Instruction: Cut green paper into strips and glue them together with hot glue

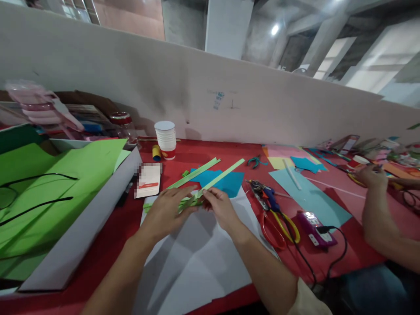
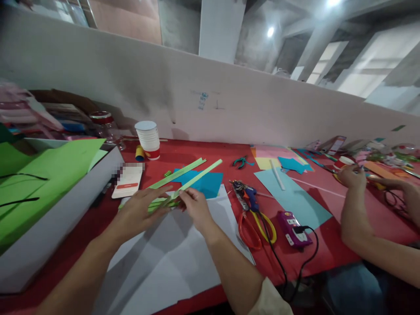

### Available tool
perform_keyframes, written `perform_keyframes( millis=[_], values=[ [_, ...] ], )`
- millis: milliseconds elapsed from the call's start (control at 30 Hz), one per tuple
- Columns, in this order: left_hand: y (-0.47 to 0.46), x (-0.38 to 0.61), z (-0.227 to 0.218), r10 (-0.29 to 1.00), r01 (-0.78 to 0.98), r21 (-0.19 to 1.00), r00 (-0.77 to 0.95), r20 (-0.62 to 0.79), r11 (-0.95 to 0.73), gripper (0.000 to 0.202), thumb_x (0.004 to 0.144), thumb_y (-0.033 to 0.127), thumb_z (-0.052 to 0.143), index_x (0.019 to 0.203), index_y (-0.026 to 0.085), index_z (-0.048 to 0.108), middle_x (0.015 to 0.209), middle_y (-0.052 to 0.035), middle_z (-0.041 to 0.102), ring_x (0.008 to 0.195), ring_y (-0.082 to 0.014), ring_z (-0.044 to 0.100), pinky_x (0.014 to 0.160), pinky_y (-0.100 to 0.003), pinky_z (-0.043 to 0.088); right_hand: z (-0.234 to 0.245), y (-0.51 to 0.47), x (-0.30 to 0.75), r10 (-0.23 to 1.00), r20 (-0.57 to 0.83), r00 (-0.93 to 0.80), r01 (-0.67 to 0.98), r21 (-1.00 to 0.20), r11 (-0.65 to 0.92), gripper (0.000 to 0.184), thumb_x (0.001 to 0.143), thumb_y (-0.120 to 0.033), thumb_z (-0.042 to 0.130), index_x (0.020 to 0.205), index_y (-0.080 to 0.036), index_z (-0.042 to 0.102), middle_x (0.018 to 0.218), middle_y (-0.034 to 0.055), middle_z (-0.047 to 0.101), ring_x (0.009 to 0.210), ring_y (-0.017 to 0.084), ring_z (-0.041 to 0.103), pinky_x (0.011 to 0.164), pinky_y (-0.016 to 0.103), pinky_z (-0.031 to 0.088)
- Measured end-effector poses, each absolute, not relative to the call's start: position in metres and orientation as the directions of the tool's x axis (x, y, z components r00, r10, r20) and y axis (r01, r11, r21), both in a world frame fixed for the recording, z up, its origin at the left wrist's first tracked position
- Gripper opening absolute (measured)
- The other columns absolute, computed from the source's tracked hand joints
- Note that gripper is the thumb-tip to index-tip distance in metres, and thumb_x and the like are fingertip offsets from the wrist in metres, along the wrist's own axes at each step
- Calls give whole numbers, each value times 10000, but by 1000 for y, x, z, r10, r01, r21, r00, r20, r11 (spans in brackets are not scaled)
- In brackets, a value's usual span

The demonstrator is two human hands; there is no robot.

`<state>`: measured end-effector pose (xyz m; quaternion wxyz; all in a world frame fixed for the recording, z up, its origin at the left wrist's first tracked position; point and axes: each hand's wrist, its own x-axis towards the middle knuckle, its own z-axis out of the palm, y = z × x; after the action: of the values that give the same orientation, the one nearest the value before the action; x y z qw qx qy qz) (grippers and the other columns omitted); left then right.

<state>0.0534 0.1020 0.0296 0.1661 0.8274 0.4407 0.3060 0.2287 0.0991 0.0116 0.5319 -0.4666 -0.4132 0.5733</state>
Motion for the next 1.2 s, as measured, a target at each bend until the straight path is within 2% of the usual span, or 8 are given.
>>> perform_keyframes(
  millis=[233,433,600,700,800,933,1033,1200],
  values=[
    [101,67,27,939,396,886,327,111,-242,446,825,379,477,1221,203,579,797,-17,667,722,-167,618,634,-266,485,5,90,218,993,36,-109,33,-999,40,314,793,-494,574,677,-204,604,536,-41,518,479,97,462,490,221,344],
    [105,66,22,975,229,971,222,14,-66,332,718,434,592,914,174,656,776,-22,651,740,-177,591,674,-292,480,16,89,236,989,137,-53,269,-952,146,305,843,-466,512,755,-210,652,615,-16,589,541,124,508,538,238,376],
    [108,45,34,940,278,961,328,-91,-4,208,706,396,569,734,192,600,670,16,581,647,-142,528,630,-264,440,29,80,286,948,240,209,793,-608,-21,184,810,-371,597,890,-215,652,936,57,688,795,187,612,702,283,423],
    [104,38,39,800,407,912,562,-208,-49,147,668,314,576,754,208,630,682,22,592,667,-150,535,639,-258,432,26,69,304,952,77,297,885,-397,-244,343,753,-441,663,999,-206,621,1011,95,666,819,229,641,638,298,421],
    [100,38,37,683,491,864,670,-292,-112,256,630,252,555,864,226,655,710,20,604,671,-156,552,598,-241,417,20,63,308,957,32,288,916,-302,-265,350,781,-456,639,1034,-216,605,1060,96,649,845,236,653,610,294,415],
    [98,39,32,668,558,810,674,-316,-179,290,594,215,532,859,214,652,710,9,604,679,-167,563,593,-243,417,15,68,311,962,64,265,905,-360,-226,177,795,-330,642,929,-215,642,917,75,683,811,217,651,637,286,417],
    [99,40,32,702,575,787,654,-280,-222,275,627,267,553,880,215,649,759,-4,613,715,-181,568,629,-263,431,11,77,315,938,58,342,767,-594,-243,15,728,-237,664,736,-226,670,726,49,683,715,209,635,608,282,413],
    [95,47,31,744,602,740,633,-215,-298,419,616,371,647,1011,233,626,860,-14,627,771,-198,574,657,-270,425,3,93,310,927,6,376,531,-821,-210,187,764,-336,565,739,-193,683,640,38,668,554,179,603,517,271,442]
  ],
)
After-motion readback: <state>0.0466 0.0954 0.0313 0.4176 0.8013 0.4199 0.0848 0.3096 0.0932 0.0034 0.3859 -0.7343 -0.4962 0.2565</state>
